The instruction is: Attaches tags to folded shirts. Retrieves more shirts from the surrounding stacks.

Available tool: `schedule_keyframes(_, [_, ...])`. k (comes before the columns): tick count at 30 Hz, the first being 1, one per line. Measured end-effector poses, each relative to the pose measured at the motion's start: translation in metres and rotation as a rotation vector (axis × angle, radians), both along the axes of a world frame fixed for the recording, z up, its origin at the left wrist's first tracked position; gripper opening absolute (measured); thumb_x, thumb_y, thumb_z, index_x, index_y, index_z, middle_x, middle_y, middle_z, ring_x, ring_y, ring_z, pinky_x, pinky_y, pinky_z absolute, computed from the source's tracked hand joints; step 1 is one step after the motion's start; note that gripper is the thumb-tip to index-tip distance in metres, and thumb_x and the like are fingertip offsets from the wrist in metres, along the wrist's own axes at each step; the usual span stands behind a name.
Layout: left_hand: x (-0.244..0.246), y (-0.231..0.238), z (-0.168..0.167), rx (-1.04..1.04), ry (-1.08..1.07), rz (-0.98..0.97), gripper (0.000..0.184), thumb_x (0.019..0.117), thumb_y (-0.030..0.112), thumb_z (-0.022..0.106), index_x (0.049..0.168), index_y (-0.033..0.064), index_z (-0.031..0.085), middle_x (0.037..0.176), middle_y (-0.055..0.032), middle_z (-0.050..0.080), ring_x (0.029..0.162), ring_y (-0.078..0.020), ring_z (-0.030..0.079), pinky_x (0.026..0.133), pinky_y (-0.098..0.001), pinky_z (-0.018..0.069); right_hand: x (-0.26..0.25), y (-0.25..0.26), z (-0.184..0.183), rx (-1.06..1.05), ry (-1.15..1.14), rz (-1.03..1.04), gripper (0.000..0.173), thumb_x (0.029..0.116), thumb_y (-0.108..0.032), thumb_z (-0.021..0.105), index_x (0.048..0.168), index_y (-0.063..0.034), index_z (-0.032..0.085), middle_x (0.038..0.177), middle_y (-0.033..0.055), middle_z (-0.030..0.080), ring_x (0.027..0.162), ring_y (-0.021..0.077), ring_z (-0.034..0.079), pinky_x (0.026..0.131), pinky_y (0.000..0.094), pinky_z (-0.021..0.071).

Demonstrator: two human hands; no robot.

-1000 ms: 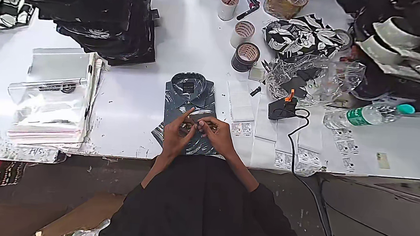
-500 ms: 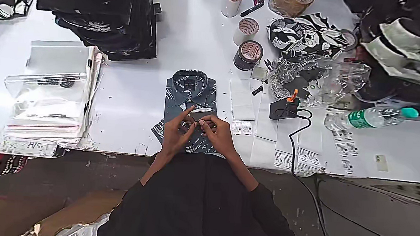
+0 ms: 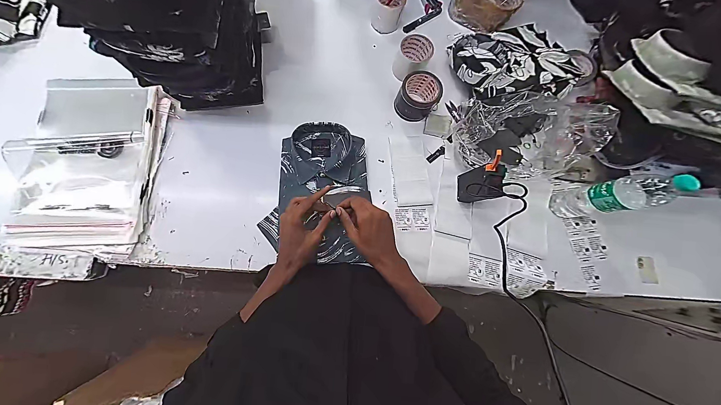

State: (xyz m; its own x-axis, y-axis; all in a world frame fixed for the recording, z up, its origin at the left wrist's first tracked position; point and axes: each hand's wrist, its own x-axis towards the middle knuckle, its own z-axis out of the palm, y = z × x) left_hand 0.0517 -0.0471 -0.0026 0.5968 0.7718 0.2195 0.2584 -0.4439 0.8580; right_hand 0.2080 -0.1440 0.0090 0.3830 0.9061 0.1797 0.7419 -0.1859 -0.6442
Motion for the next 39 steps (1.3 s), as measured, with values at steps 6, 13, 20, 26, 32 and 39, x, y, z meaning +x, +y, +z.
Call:
schedule_keyframes(6, [-0.003,-0.001,-0.011,-0.245,0.104,-0.012,0.044,0.0994,0.030,0.063,0.141,0.0170,0.062,0.111,-0.0008,0.075,0.103,-0.0116,0.070,0.096,-0.0383,0.0572,-0.012,0.014,-0.019,-0.023,-0.493,0.008,0.022,0.1020,-0.015,0.054,0.091,-0.0039,0.068,0.077,0.0099,0.064,0.065,0.0253,0.066,0.050,0.0367,0.0511])
schedule_keyframes(13, [-0.002,0.006,0.000,-0.270,0.034,0.112,0.037,0.1021,0.026,0.060,0.135,0.0098,0.064,0.100,0.0018,0.079,0.085,-0.0080,0.075,0.080,-0.0304,0.0627,-0.017,0.022,-0.026,-0.016,-0.528,0.076,0.019,0.1010,-0.012,0.053,0.091,-0.0033,0.068,0.078,0.0098,0.065,0.068,0.0245,0.067,0.052,0.0352,0.0524])
schedule_keyframes(20, [-0.001,0.006,-0.001,-0.260,0.035,0.054,0.031,0.1017,0.022,0.061,0.129,0.0088,0.066,0.102,0.0000,0.077,0.088,-0.0076,0.073,0.080,-0.0289,0.0614,-0.022,0.024,-0.025,-0.037,-0.528,0.156,0.019,0.1004,-0.006,0.052,0.097,0.0003,0.070,0.081,0.0141,0.068,0.071,0.0289,0.070,0.056,0.0386,0.0560])
schedule_keyframes(26, [-0.008,0.001,0.001,-0.186,-0.088,-0.049,0.025,0.1022,0.015,0.059,0.123,0.0030,0.067,0.112,-0.0052,0.075,0.102,-0.0142,0.073,0.090,-0.0342,0.0627,0.083,0.025,0.013,-0.219,0.170,-0.168,0.038,0.0942,-0.051,0.066,0.106,-0.0150,0.073,0.085,0.0054,0.072,0.080,0.0252,0.070,0.075,0.0551,0.0560])
schedule_keyframes(32, [-0.013,0.002,-0.002,-0.148,-0.096,-0.033,0.021,0.1010,0.017,0.058,0.115,0.0064,0.070,0.106,-0.0025,0.075,0.094,-0.0122,0.073,0.084,-0.0315,0.0627,0.175,0.021,-0.018,-0.224,-0.124,-0.636,0.035,0.1006,-0.025,0.060,0.122,0.0024,0.068,0.127,0.0293,0.061,0.122,0.0472,0.056,0.105,0.0605,0.0438])
schedule_keyframes(39, [0.003,0.005,0.000,-0.100,-0.121,-0.104,0.021,0.1013,0.018,0.058,0.114,0.0076,0.071,0.106,-0.0008,0.075,0.094,-0.0117,0.073,0.081,-0.0304,0.0634,0.181,0.030,-0.018,-0.244,-0.179,-0.654,0.026,0.0971,-0.019,0.065,0.106,0.0048,0.069,0.112,0.0268,0.066,0.115,0.0435,0.061,0.102,0.0574,0.0467])
